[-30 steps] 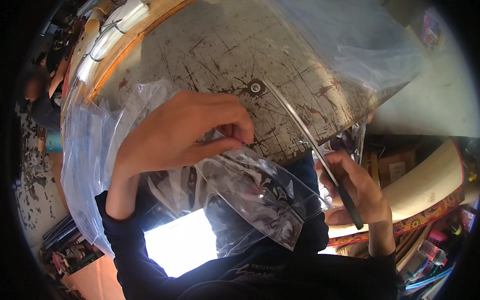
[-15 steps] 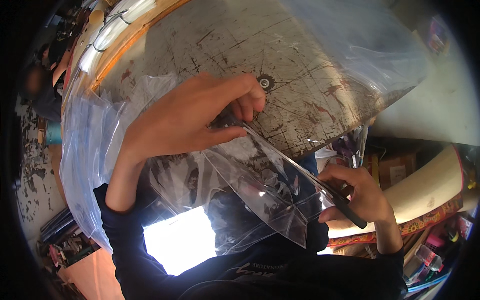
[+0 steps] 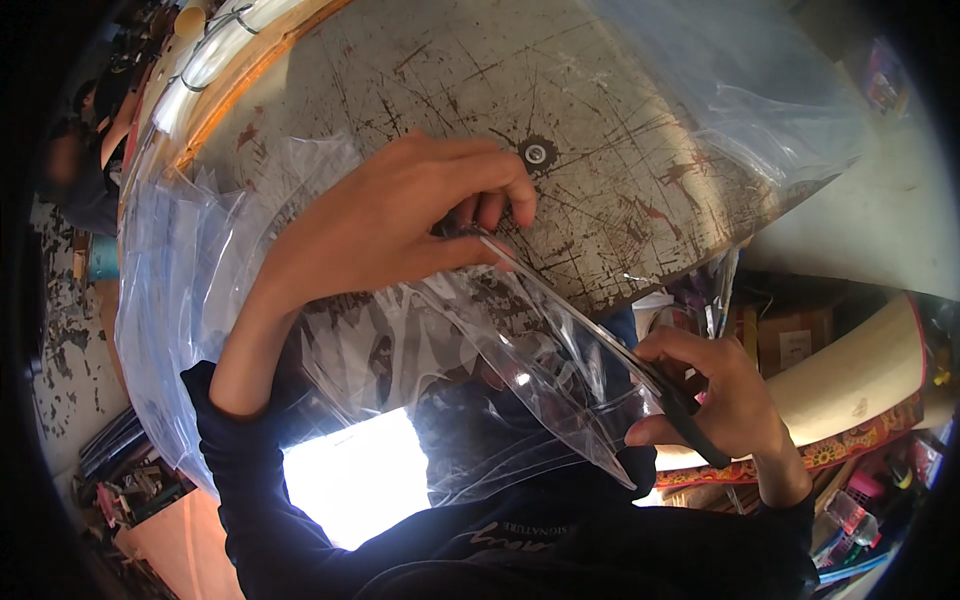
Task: The person trims transparent plastic sheets on a table using scissors.
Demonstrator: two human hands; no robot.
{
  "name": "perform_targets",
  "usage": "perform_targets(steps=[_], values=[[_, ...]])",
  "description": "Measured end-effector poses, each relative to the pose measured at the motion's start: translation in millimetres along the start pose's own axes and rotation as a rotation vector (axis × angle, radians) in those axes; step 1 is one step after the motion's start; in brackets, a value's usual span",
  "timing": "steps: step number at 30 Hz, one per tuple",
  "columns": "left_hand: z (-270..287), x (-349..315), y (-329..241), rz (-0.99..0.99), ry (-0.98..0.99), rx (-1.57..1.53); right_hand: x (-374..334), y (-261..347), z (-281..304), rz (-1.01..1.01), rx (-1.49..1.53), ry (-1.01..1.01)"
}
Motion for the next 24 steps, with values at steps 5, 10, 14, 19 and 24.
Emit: perform_targets(steps=[5, 10, 14, 19, 24], values=[[1, 1, 8, 0.005, -0.041, -0.155, 0, -12, -6, -0.153, 0.053, 0.077], [3, 0, 13, 0.023, -0.109, -0.224, 0, -17, -10, -0.191, 0.187, 0.041], [-1, -1, 16, 0.079, -0.077, -0.228, 5, -7, -8, -0.129, 0.135, 0.044], [7, -2, 8, 0.024, -0.192, -0.098, 10, 1, -6, -0.124, 0.078, 0.067], [11, -8, 7, -0.018, -0.295, -0.1, 16, -1, -6, -0.172, 0.007, 0.079]])
Point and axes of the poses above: each hand's wrist, its own x-axis towards the middle knuckle, its own z-axis out of the back of the hand, y = z × x, the point moved 8 cm from there along x, towards the middle knuckle, and after that the axes turned 7 degrees about y, right-handed, at the moved point
